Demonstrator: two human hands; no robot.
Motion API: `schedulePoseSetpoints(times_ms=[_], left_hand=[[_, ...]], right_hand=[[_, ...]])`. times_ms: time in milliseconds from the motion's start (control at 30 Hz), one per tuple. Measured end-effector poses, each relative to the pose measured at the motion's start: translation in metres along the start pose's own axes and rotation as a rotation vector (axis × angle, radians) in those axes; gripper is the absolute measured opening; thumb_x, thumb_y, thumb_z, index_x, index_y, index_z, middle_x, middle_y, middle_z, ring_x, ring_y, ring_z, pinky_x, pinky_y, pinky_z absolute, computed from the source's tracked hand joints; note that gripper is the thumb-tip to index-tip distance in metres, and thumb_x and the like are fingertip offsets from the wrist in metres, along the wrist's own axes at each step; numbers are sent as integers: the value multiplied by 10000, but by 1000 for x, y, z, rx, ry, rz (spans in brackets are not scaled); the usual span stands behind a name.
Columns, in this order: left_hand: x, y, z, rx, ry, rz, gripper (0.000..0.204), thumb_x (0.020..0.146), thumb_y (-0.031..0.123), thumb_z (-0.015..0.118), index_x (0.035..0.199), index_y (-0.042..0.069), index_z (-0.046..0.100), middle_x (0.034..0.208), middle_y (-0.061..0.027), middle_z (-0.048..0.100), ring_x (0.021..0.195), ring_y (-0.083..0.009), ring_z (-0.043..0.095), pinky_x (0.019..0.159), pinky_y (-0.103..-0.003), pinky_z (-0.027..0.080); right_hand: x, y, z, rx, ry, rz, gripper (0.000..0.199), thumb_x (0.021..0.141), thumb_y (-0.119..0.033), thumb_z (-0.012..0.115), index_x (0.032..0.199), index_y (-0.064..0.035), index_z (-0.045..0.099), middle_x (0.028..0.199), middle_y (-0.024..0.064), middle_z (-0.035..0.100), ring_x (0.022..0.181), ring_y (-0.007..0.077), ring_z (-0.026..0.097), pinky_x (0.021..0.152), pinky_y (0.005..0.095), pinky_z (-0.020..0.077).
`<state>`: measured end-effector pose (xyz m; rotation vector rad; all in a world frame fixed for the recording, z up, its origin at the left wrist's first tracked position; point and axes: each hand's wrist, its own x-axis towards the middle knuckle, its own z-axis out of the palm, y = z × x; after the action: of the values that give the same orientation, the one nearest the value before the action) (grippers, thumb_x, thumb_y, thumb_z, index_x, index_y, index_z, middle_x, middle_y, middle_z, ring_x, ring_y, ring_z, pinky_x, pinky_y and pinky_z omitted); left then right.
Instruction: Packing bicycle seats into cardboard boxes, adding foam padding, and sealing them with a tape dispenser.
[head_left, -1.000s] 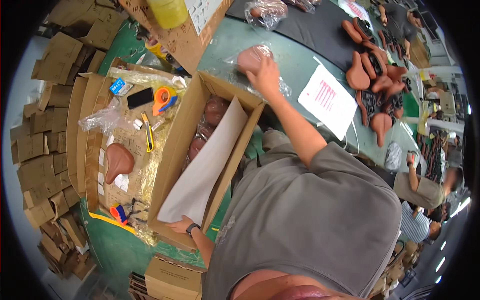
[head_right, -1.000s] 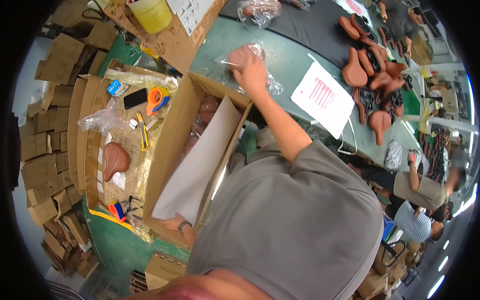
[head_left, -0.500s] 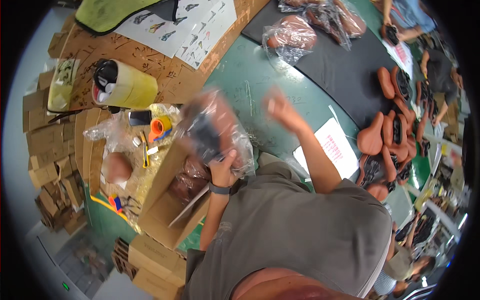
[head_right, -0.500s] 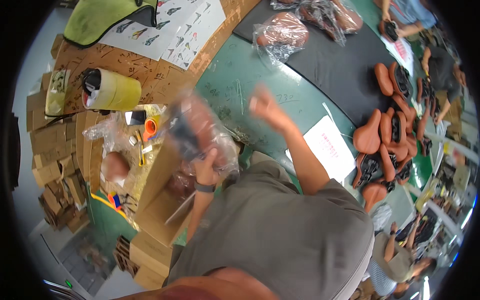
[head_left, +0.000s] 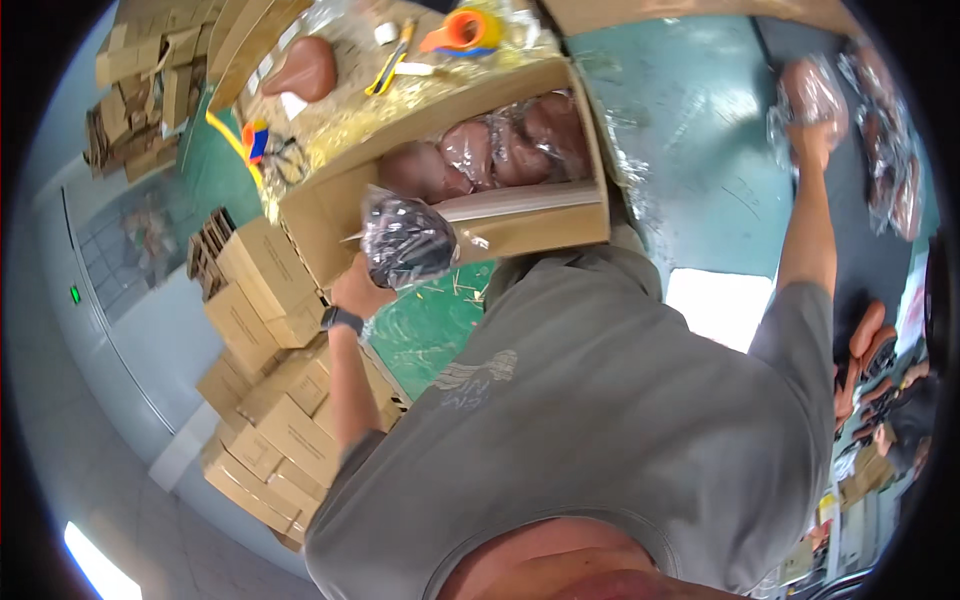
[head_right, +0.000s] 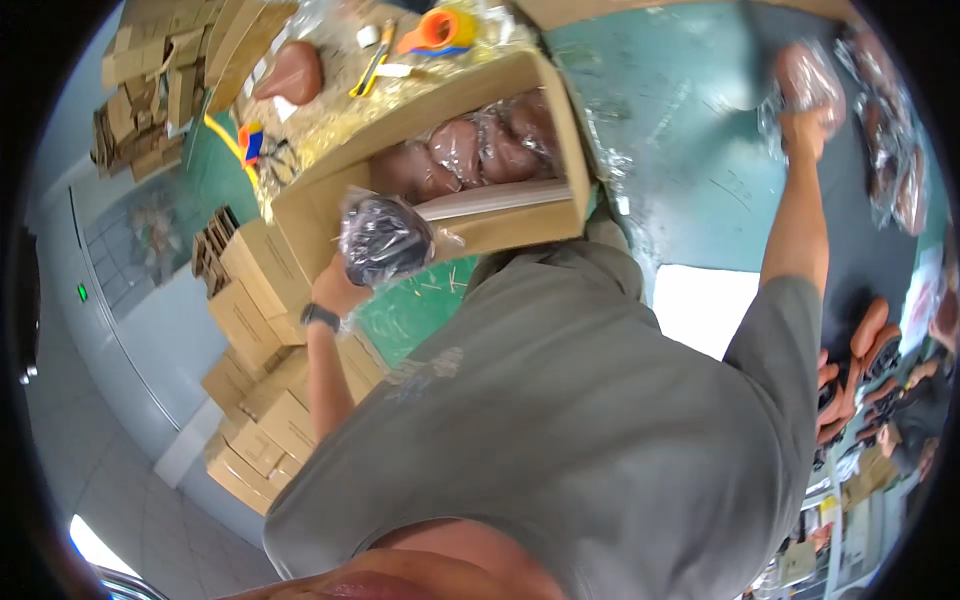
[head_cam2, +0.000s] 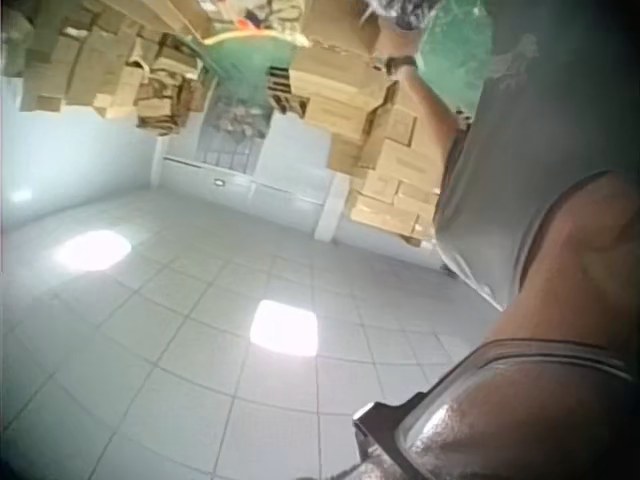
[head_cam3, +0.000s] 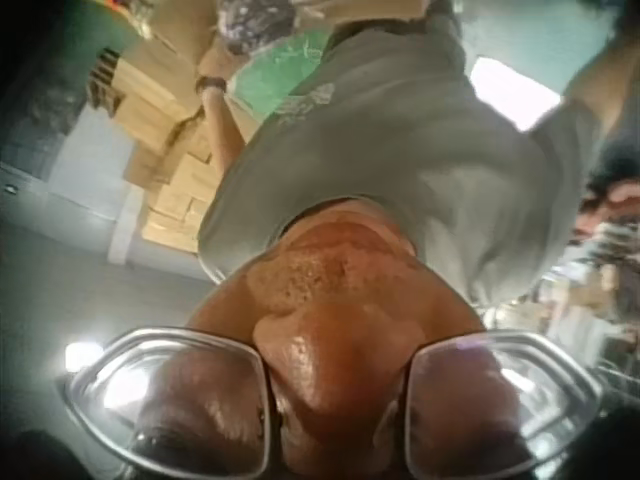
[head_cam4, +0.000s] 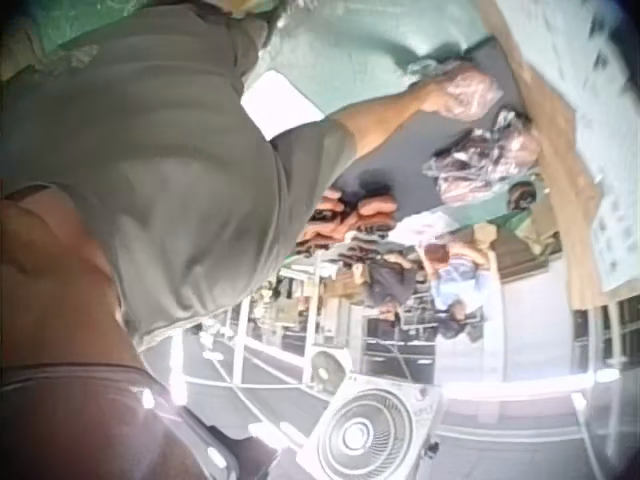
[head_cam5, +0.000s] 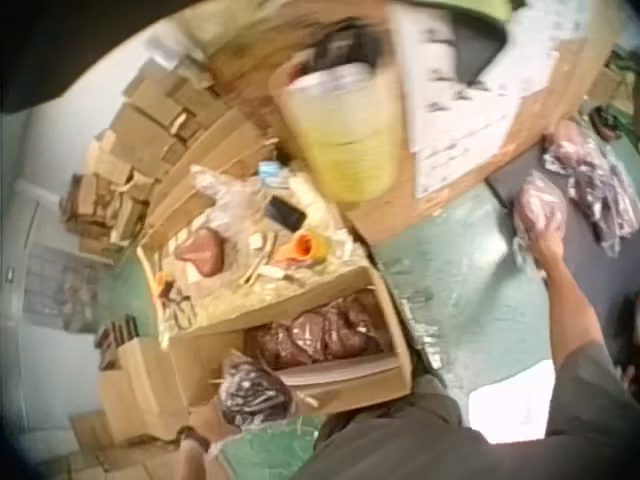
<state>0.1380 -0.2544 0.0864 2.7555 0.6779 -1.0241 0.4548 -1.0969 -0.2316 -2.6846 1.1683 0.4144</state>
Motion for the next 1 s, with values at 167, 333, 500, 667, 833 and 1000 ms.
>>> schedulePoseSetpoints(times_ms=[167,333,500,667,833,1000], left_hand=[[140,-96,43,-295,-435,341,934,759,520,929,1486,32,604,1346,-260,752,1283,-403,717,1107,-468,552],[305,-138,146,206,-296,255,925,792,533,899,1454,-9,549,1265,-296,767,1205,-468,739,1070,-515,581],[379,-135,207,-128,-68,87,682,831,369,837,1329,5,543,1224,-295,774,1156,-479,747,1026,-529,594],[339,-157,158,-129,-133,212,723,805,429,874,1296,-6,572,1155,-303,785,1114,-483,757,963,-542,604],[239,-191,18,-320,-105,291,805,798,514,904,1331,3,582,1032,-289,792,970,-474,781,860,-550,611],[204,-270,-36,-305,-184,435,744,780,418,912,1346,57,592,1015,-262,794,954,-470,775,838,-561,611]], right_hand=[[-129,65,15,775,-355,-159,726,892,-235,819,1486,45,510,1098,168,734,995,274,756,870,431,637],[-365,87,2,1334,-633,120,243,1024,-207,731,1171,-15,708,1030,96,743,930,264,729,876,417,608],[-539,91,-36,1305,-545,105,736,917,-327,860,1487,-15,517,1331,95,655,1140,290,682,1019,429,572],[-567,-170,-39,340,-1344,-404,1189,757,-426,920,1704,27,362,1657,123,523,1372,268,594,1197,391,467],[-570,-320,155,-515,-874,-1091,652,841,-296,805,1450,-129,647,1257,185,791,1101,414,772,923,503,617],[-532,-307,299,-207,-646,-666,662,811,-255,794,1405,-5,643,1254,235,781,1140,379,758,982,476,593]])
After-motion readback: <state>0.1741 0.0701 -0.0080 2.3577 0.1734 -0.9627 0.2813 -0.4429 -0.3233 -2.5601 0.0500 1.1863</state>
